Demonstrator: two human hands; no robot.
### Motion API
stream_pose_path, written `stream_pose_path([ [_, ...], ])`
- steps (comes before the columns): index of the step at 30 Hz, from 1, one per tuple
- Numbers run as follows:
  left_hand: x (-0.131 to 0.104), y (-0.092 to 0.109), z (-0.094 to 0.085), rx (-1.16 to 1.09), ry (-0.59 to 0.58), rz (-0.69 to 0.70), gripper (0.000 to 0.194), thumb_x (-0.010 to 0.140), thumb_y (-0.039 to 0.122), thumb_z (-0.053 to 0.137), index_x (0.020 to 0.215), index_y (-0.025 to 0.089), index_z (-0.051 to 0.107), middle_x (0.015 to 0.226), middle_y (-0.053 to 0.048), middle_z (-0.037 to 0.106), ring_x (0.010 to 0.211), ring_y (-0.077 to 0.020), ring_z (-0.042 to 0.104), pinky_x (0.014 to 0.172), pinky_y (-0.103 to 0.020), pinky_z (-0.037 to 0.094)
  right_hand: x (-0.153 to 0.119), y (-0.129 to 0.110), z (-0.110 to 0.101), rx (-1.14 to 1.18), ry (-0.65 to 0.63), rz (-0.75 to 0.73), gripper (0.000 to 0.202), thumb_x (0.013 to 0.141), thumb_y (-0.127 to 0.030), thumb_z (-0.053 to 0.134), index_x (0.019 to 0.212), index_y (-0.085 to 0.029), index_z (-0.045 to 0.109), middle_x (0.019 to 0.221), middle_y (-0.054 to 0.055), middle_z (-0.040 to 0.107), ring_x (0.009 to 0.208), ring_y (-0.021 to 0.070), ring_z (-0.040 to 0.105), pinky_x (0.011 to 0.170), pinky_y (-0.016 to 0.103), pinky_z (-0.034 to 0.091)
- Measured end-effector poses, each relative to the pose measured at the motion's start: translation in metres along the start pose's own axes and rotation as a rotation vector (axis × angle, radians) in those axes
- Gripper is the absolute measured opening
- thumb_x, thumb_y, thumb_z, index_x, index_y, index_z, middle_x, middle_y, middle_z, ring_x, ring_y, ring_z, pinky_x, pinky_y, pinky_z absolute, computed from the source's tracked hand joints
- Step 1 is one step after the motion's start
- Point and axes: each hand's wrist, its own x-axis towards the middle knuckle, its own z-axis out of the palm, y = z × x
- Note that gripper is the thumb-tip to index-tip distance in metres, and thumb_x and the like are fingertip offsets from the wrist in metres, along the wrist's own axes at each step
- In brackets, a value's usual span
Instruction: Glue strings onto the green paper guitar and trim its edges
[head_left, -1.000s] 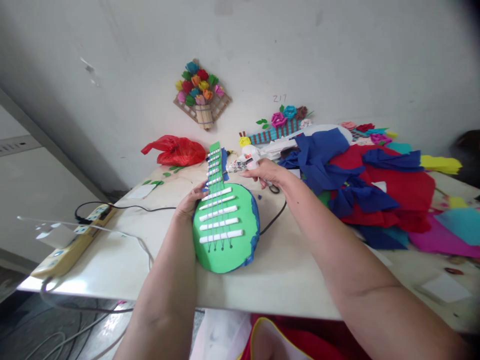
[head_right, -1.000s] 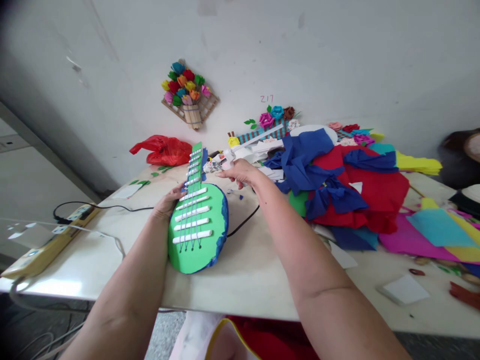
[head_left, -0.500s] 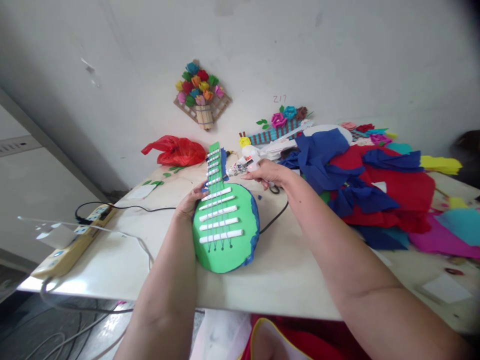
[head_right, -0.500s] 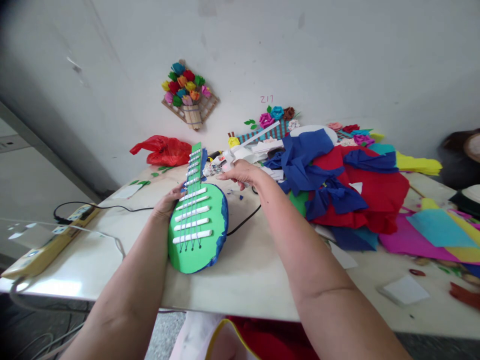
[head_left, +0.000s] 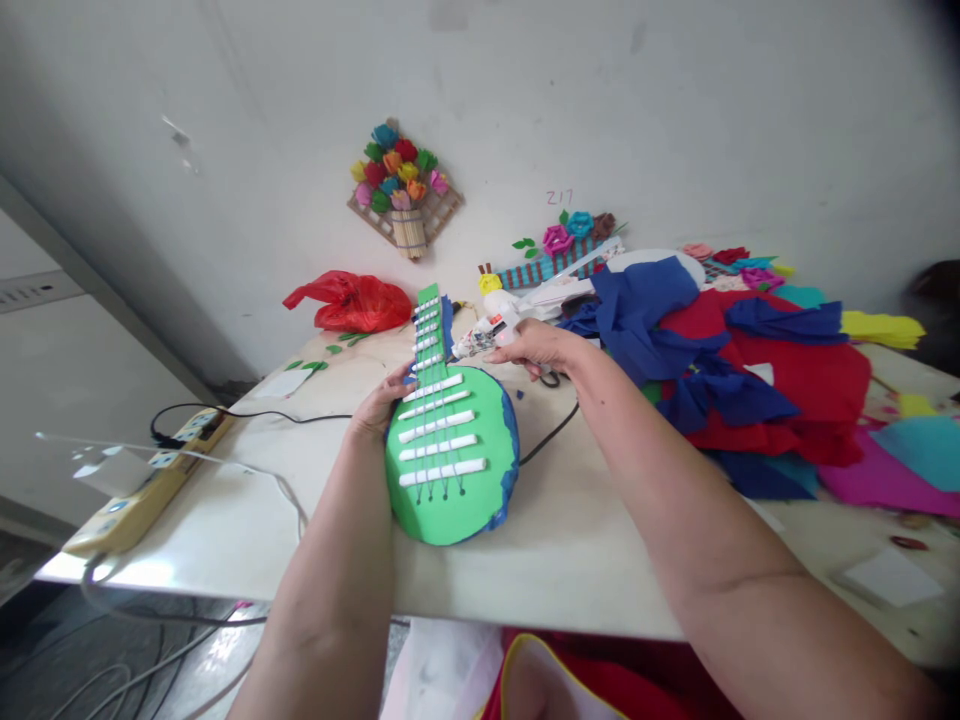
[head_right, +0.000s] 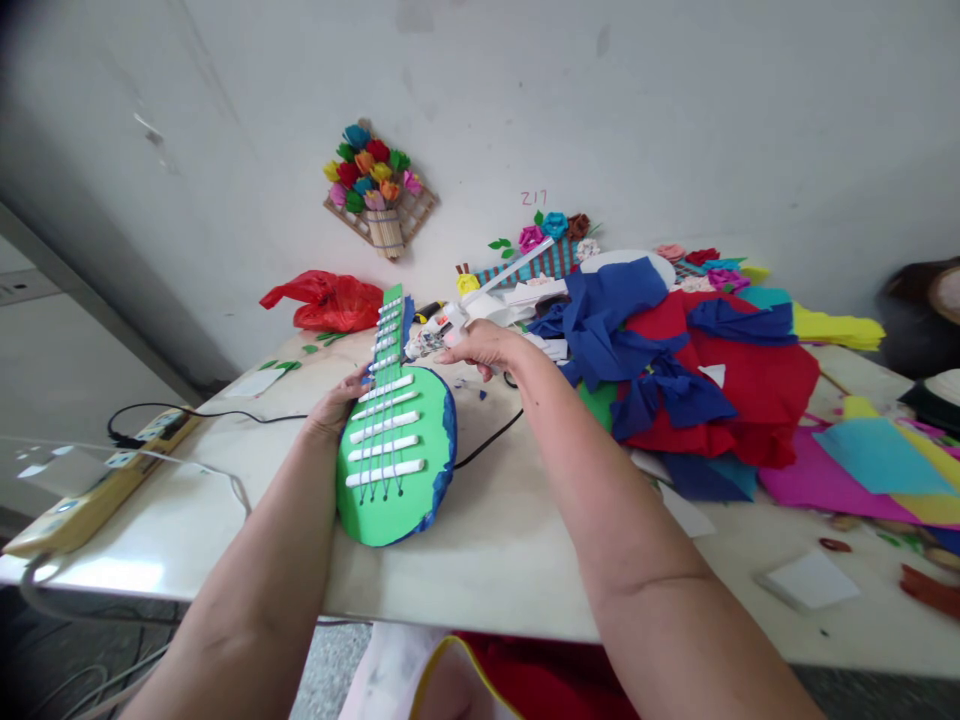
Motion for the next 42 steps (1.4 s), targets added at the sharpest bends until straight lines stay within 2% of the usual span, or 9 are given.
stream_pose_path([
  [13,0.0012,-0.0013,-0.0024,0.02,-0.023,0.003,0.068,0.06,0.016,0.071,0.125,0.013,0.049,0.105,-0.012,0.067,0.096,-0.0302,0.063,0.09,-0.043,0.047,0.0019,0.0011,0.0002,-0.001,0.063,-0.007,0.028,0.067,-0.029,0.073,0.07,-0.016,0.049,0.041,-0.01,0.038,0.03,0.0028,0.031,0.029,0.017,0.031],
  [24,0.0013,-0.0016,-0.0019,0.026,-0.017,0.007,0.066,0.06,0.015,0.071,0.123,0.014,0.051,0.102,-0.01,0.068,0.091,-0.0267,0.066,0.086,-0.038,0.05,0.0015,0.0006,-0.0011,0.005,0.013,-0.01,0.031,0.066,-0.038,0.073,0.074,-0.013,0.055,0.047,-0.005,0.053,0.03,0.0033,0.036,0.029,0.017,0.031],
  [30,-0.0001,0.0004,0.002,0.024,-0.006,0.002,0.067,0.058,0.016,0.072,0.122,0.013,0.052,0.103,-0.011,0.068,0.095,-0.0294,0.064,0.091,-0.041,0.047,0.0015,0.0007,-0.0003,-0.036,0.016,0.001,0.039,0.063,-0.047,0.073,0.073,-0.014,0.054,0.046,-0.006,0.049,0.031,0.0029,0.035,0.029,0.017,0.031],
  [42,0.0003,-0.0005,-0.0002,0.024,-0.018,0.005,0.069,0.06,0.016,0.071,0.125,0.013,0.049,0.105,-0.012,0.067,0.096,-0.0293,0.064,0.091,-0.042,0.046,0.0013,0.001,-0.0015,-0.048,0.009,-0.002,0.04,0.06,-0.044,0.076,0.067,-0.016,0.049,0.044,-0.008,0.042,0.031,0.0032,0.033,0.029,0.019,0.031],
])
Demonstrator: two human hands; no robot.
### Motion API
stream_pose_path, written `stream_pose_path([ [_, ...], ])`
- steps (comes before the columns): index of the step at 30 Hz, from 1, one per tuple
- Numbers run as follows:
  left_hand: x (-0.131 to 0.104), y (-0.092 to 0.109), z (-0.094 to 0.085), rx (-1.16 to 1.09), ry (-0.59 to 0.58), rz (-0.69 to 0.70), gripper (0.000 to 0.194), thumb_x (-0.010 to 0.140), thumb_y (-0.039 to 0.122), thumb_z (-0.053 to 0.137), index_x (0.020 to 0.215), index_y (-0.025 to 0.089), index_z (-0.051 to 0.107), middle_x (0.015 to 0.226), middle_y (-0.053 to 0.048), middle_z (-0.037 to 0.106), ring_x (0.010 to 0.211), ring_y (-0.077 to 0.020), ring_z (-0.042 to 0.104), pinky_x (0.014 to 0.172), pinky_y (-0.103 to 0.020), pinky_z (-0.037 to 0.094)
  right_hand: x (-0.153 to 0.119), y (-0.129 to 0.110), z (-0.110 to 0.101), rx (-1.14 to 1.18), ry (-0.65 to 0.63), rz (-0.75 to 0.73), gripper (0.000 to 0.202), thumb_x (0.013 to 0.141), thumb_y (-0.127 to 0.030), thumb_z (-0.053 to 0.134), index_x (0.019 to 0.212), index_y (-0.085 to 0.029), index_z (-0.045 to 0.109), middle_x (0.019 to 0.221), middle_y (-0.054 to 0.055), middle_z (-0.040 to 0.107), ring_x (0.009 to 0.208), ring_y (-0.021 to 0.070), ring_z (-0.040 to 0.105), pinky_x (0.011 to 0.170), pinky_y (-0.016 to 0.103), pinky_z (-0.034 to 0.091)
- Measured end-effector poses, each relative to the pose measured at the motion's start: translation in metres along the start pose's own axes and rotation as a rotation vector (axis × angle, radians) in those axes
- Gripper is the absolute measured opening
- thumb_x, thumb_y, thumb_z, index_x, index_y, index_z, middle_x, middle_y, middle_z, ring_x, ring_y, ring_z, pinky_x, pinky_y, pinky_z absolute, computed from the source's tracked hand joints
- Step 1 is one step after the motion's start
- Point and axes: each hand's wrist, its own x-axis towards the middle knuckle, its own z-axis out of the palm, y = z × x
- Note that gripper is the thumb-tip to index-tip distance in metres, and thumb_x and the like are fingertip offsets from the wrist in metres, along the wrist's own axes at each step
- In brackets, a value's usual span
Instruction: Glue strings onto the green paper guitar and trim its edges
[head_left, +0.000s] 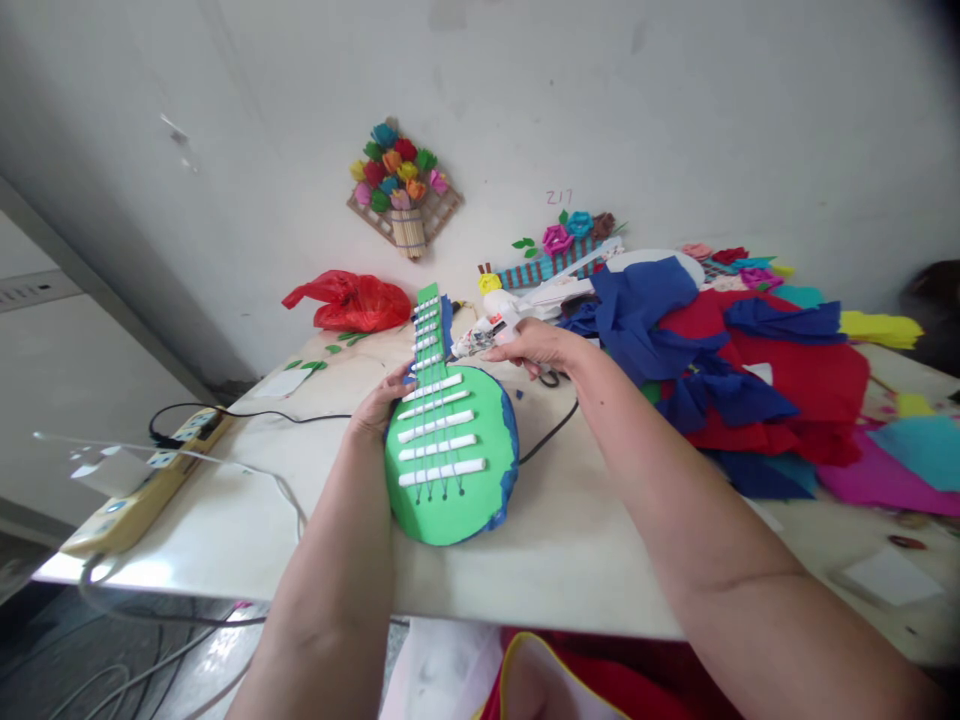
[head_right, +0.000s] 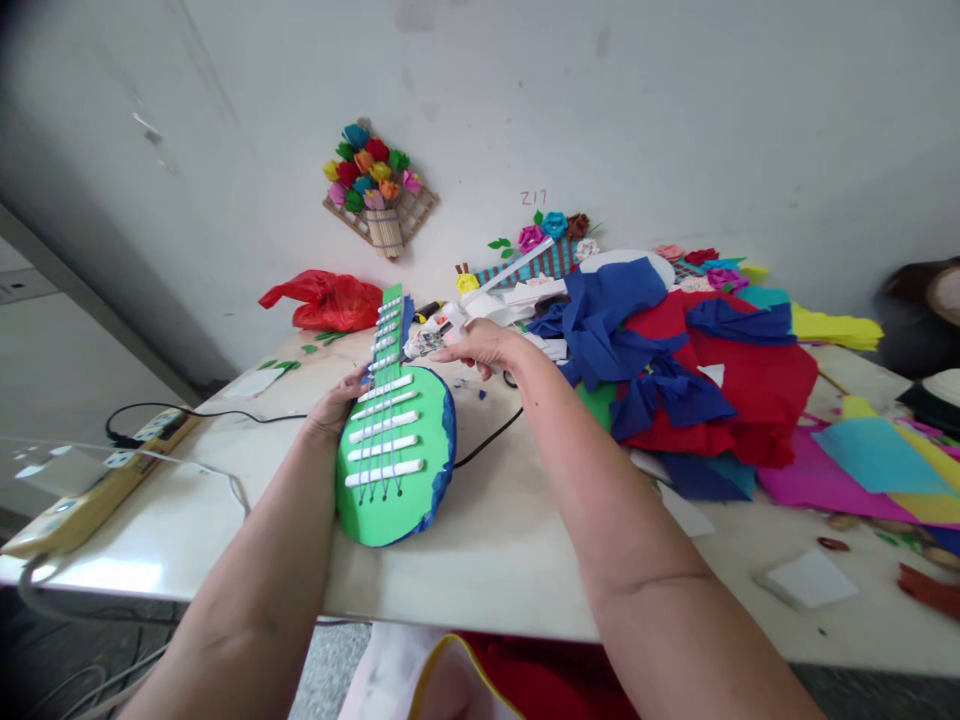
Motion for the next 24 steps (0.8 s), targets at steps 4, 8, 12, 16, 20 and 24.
stream_pose_path([
  [4,-0.001,0.001,0.002,-0.013,-0.006,-0.005,0.067,0.061,0.015,0.07,0.124,0.014,0.05,0.105,-0.012,0.067,0.095,-0.029,0.064,0.09,-0.041,0.047,0.003,0.003,0.0,0.039,0.072,-0.008,0.033,0.064,-0.037,0.074,0.071,-0.014,0.051,0.046,-0.007,0.043,0.032,0.0034,0.033,0.03,0.018,0.031],
  [8,0.0,0.001,0.002,-0.01,-0.012,-0.002,0.065,0.06,0.015,0.07,0.123,0.013,0.051,0.105,-0.012,0.067,0.095,-0.0297,0.064,0.091,-0.042,0.047,0.011,0.013,0.0,0.107,0.208,-0.074,0.03,0.068,-0.039,0.07,0.071,-0.013,0.054,0.049,-0.005,0.047,0.033,0.004,0.036,0.031,0.018,0.031],
  [12,0.001,0.0,0.002,-0.009,-0.022,0.012,0.065,0.06,0.015,0.071,0.123,0.013,0.052,0.106,-0.012,0.067,0.099,-0.0304,0.062,0.092,-0.042,0.046,0.022,0.03,-0.002,0.021,0.364,-0.079,0.034,0.072,-0.046,0.062,0.08,-0.013,0.059,0.054,-0.003,0.053,0.036,0.0057,0.039,0.038,0.019,0.035],
  [16,0.0,0.001,0.003,-0.018,-0.001,0.026,0.065,0.058,0.016,0.072,0.121,0.014,0.053,0.106,-0.011,0.067,0.101,-0.0305,0.061,0.093,-0.042,0.045,0.028,0.045,0.002,-0.422,0.418,0.011,0.034,0.072,-0.043,0.061,0.096,-0.019,0.063,0.085,0.005,0.067,0.071,0.0166,0.061,0.063,0.025,0.046],
  [20,0.0,0.001,0.003,-0.028,0.013,0.042,0.065,0.056,0.017,0.073,0.119,0.014,0.054,0.103,-0.01,0.068,0.099,-0.0303,0.062,0.092,-0.042,0.046,0.029,0.057,0.017,-0.812,0.226,0.092,0.033,0.075,-0.039,0.055,0.102,-0.023,0.063,0.109,0.01,0.063,0.098,0.0264,0.059,0.079,0.033,0.044],
  [24,0.002,0.0,0.002,-0.031,0.013,0.041,0.068,0.055,0.016,0.074,0.12,0.013,0.053,0.103,-0.011,0.068,0.096,-0.0301,0.063,0.09,-0.041,0.047,0.029,0.067,0.028,-0.954,0.165,0.11,0.043,0.081,-0.039,0.044,0.115,-0.018,0.059,0.12,0.016,0.055,0.106,0.0301,0.054,0.086,0.04,0.041],
])
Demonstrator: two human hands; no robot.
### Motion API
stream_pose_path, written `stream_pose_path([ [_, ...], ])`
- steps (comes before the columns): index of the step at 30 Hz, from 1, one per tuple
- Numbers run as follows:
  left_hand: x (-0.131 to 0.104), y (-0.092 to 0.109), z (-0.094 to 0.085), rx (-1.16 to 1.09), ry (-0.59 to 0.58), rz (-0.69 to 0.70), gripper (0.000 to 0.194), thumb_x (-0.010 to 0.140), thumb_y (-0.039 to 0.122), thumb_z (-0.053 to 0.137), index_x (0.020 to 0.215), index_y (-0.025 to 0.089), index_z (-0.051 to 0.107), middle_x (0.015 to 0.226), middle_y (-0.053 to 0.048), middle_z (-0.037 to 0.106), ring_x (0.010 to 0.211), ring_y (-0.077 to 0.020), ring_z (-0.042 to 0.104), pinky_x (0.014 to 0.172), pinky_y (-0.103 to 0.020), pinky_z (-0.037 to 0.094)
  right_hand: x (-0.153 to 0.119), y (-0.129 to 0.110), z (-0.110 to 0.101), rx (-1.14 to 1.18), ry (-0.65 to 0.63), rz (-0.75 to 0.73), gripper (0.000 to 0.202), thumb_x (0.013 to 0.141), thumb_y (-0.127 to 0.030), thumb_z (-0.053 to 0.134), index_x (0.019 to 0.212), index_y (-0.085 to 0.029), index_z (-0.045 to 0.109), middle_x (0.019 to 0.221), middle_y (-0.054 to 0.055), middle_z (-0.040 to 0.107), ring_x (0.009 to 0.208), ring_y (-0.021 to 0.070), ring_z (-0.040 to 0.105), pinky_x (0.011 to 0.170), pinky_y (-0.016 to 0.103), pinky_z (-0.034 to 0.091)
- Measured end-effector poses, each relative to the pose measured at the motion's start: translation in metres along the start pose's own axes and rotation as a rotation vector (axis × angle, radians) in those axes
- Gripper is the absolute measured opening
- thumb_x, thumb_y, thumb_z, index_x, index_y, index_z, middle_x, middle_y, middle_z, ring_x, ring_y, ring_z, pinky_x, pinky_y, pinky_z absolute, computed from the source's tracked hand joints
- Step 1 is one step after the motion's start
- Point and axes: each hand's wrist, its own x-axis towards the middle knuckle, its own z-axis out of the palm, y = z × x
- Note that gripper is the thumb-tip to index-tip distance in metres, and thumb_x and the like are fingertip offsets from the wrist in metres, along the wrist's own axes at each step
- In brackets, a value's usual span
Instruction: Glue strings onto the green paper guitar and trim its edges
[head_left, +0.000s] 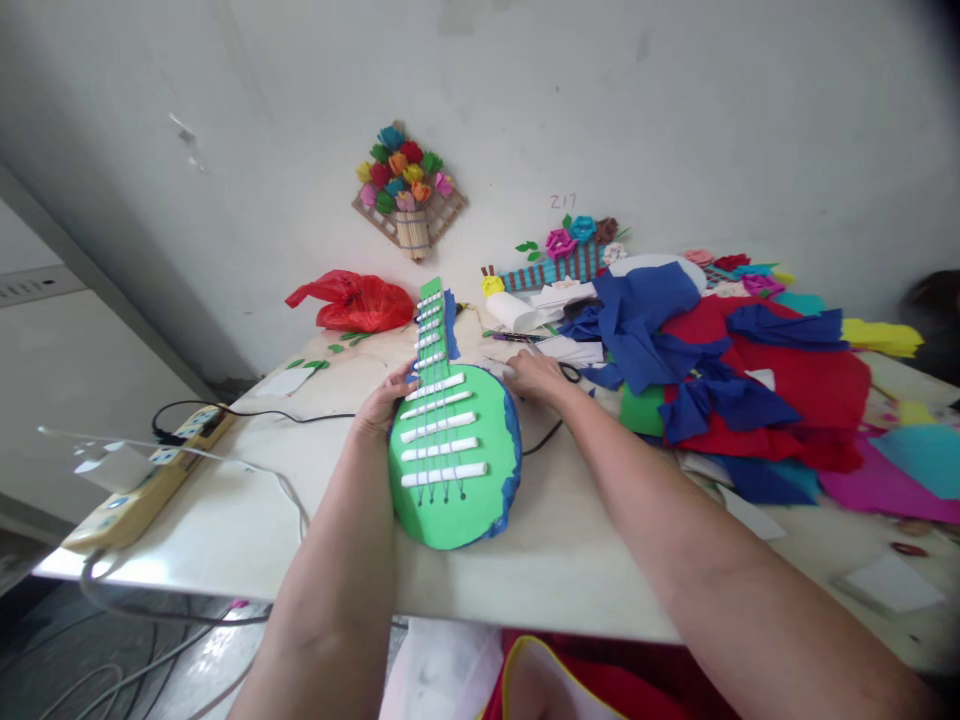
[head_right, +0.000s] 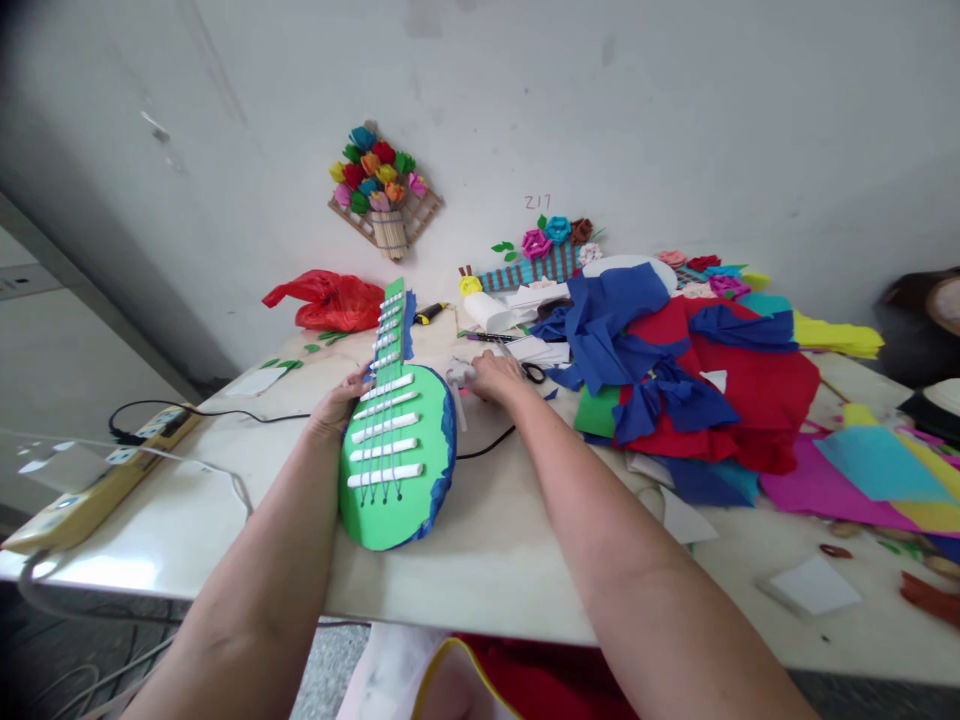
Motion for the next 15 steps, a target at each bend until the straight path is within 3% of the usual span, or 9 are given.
stream_pose_path([
  [5,0.001,-0.001,0.0,0.015,-0.024,0.013,0.071,0.056,0.019,0.074,0.123,0.014,0.052,0.105,-0.011,0.067,0.099,-0.0302,0.062,0.092,-0.041,0.045,0.001,-0.001,0.001,-0.078,-0.065,-0.013,0.044,0.081,-0.039,0.043,0.117,-0.02,0.058,0.122,0.016,0.052,0.112,0.0307,0.047,0.09,0.043,0.036],
  [9,0.0,0.001,0.003,0.012,0.003,0.036,0.071,0.054,0.019,0.074,0.121,0.014,0.053,0.105,-0.01,0.067,0.101,-0.0304,0.061,0.093,-0.041,0.045,-0.001,-0.009,-0.008,-0.099,0.169,-0.073,0.04,0.082,-0.03,0.04,0.114,-0.017,0.06,0.122,0.016,0.052,0.115,0.0307,0.043,0.095,0.045,0.03],
  [12,0.0,0.001,0.005,-0.002,0.013,0.052,0.07,0.053,0.02,0.074,0.12,0.014,0.054,0.106,-0.01,0.067,0.101,-0.0303,0.061,0.093,-0.041,0.045,-0.001,-0.019,-0.012,0.019,0.263,-0.164,0.048,0.083,-0.024,0.037,0.129,-0.016,0.047,0.134,0.014,0.045,0.119,0.0289,0.04,0.098,0.044,0.027],
  [15,0.001,0.0,0.007,-0.021,0.002,0.044,0.071,0.053,0.019,0.074,0.121,0.014,0.053,0.107,-0.01,0.067,0.101,-0.0302,0.061,0.093,-0.042,0.045,0.002,-0.029,-0.012,0.298,0.187,-0.273,0.053,0.088,-0.025,0.028,0.14,-0.013,0.033,0.147,0.01,0.029,0.132,0.0239,0.028,0.107,0.041,0.021],
])
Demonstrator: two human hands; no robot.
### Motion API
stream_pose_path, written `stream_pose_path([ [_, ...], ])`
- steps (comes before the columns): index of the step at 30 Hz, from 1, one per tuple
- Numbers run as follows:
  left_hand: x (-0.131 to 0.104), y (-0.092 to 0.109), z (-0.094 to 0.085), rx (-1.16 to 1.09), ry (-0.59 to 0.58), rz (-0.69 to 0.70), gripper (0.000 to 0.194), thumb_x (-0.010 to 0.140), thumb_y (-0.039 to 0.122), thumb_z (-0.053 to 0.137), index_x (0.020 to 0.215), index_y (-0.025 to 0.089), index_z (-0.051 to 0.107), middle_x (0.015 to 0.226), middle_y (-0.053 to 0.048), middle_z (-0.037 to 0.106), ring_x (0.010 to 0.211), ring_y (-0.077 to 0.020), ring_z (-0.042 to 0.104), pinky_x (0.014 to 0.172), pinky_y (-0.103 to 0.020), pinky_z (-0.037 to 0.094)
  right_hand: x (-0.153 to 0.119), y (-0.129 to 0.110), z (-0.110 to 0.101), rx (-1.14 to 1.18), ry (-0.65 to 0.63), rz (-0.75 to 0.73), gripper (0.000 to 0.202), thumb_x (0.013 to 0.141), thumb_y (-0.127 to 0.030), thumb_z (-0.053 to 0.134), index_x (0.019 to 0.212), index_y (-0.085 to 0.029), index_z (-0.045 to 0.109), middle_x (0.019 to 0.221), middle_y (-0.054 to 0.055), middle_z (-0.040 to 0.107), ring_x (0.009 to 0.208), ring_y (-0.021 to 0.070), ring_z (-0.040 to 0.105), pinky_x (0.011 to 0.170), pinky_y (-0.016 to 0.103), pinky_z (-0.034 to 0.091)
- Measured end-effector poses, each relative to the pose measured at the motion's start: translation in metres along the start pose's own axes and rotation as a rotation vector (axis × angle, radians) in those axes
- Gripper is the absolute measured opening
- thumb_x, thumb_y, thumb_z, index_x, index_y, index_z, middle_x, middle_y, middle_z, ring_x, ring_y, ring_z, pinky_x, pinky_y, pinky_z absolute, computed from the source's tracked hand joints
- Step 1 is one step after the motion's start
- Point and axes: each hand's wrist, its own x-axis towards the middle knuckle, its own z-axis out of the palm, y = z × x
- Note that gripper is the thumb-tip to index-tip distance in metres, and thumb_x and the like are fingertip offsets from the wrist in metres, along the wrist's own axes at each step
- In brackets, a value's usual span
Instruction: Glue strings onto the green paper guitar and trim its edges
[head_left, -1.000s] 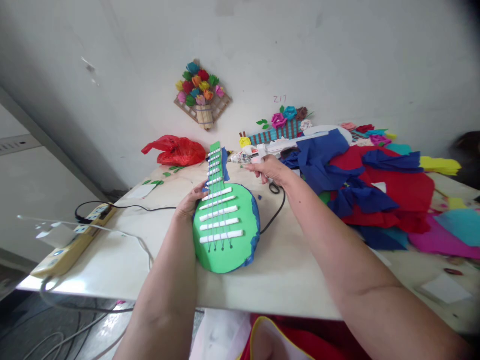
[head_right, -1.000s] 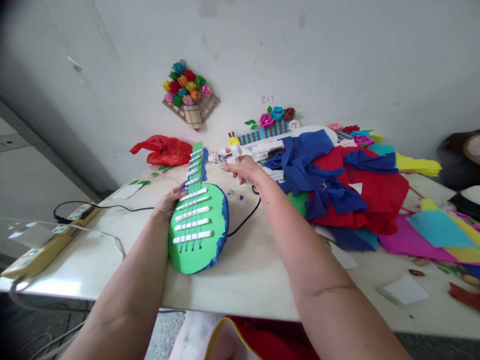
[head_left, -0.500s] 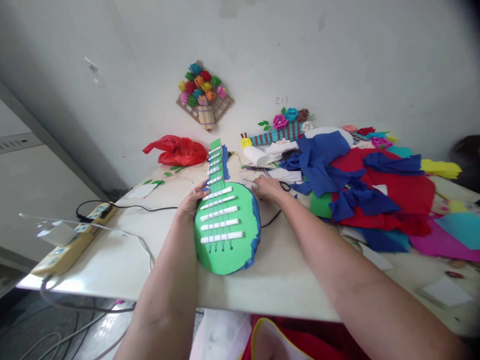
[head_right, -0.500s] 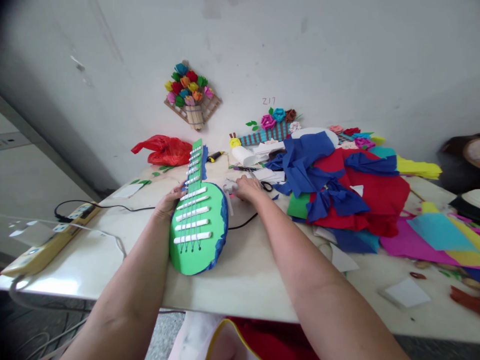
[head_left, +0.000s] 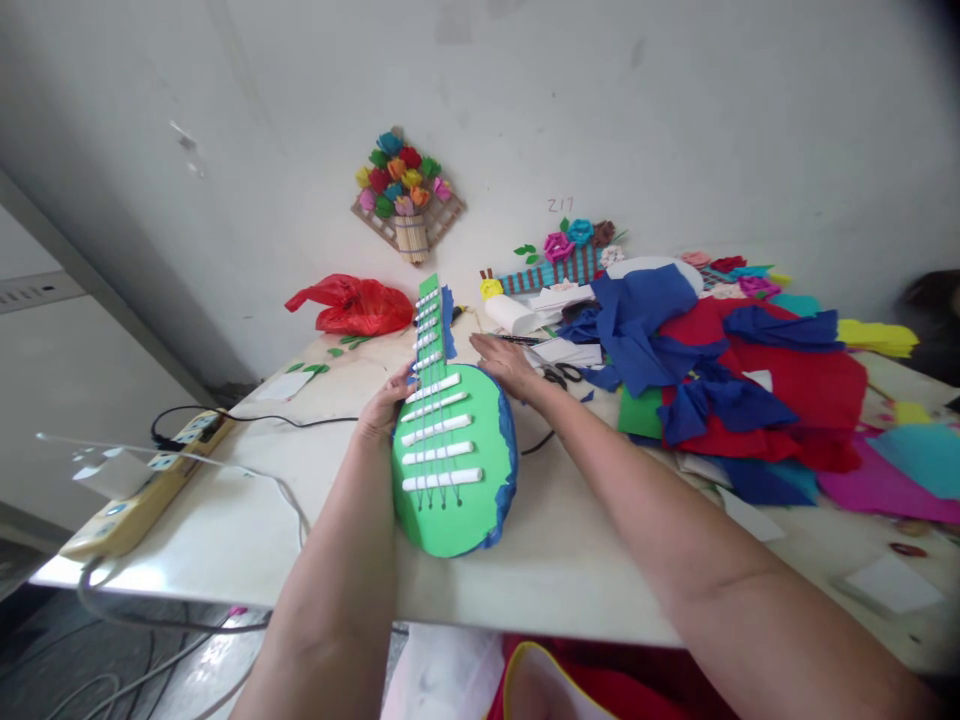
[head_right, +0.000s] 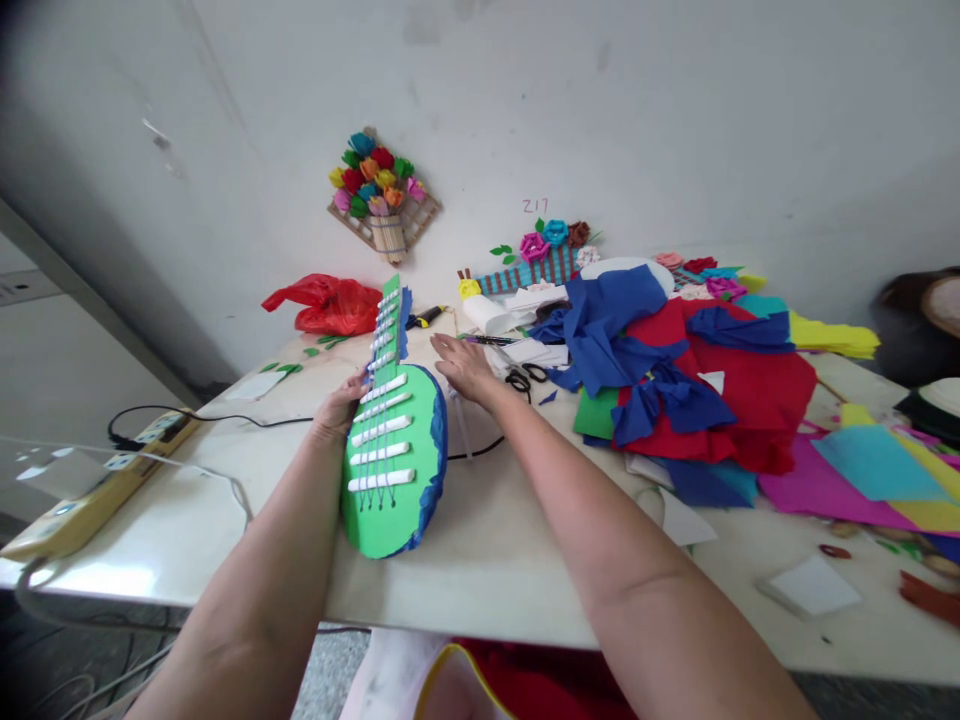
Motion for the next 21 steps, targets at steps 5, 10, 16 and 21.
stream_pose_path([
  [5,0.002,-0.003,0.002,-0.001,-0.008,-0.021,0.071,0.051,0.018,0.074,0.12,0.014,0.054,0.109,-0.011,0.066,0.102,-0.0308,0.06,0.093,-0.041,0.045,0.006,-0.009,0.015,0.445,-0.006,-0.056,0.054,0.093,-0.031,0.015,0.145,-0.015,0.017,0.152,0.003,0.014,0.139,0.0153,0.011,0.113,0.039,0.012],
  [10,0.004,-0.005,0.003,-0.007,-0.028,-0.015,0.07,0.053,0.017,0.074,0.12,0.013,0.054,0.111,-0.011,0.065,0.105,-0.0307,0.059,0.095,-0.04,0.043,0.009,-0.016,0.023,0.528,0.074,-0.033,0.057,0.094,-0.043,0.017,0.146,-0.02,0.015,0.152,0.0,0.015,0.139,0.0142,0.01,0.112,0.034,0.016],
  [16,0.008,-0.008,0.006,-0.003,-0.084,-0.041,0.068,0.054,0.018,0.075,0.119,0.014,0.055,0.111,-0.011,0.065,0.105,-0.0308,0.059,0.096,-0.041,0.042,0.014,-0.015,0.021,0.589,0.195,0.121,0.061,0.093,-0.047,0.017,0.146,-0.018,0.013,0.151,0.002,0.018,0.139,0.0179,0.011,0.112,0.04,0.019],
  [21,0.01,-0.011,0.014,-0.021,-0.154,-0.076,0.067,0.055,0.018,0.074,0.119,0.014,0.055,0.112,-0.011,0.064,0.104,-0.0308,0.059,0.096,-0.042,0.042,0.011,-0.007,0.019,0.662,0.279,0.029,0.078,0.085,-0.062,0.024,0.145,-0.014,0.018,0.148,0.009,0.026,0.135,0.0228,0.026,0.109,0.042,0.026],
])
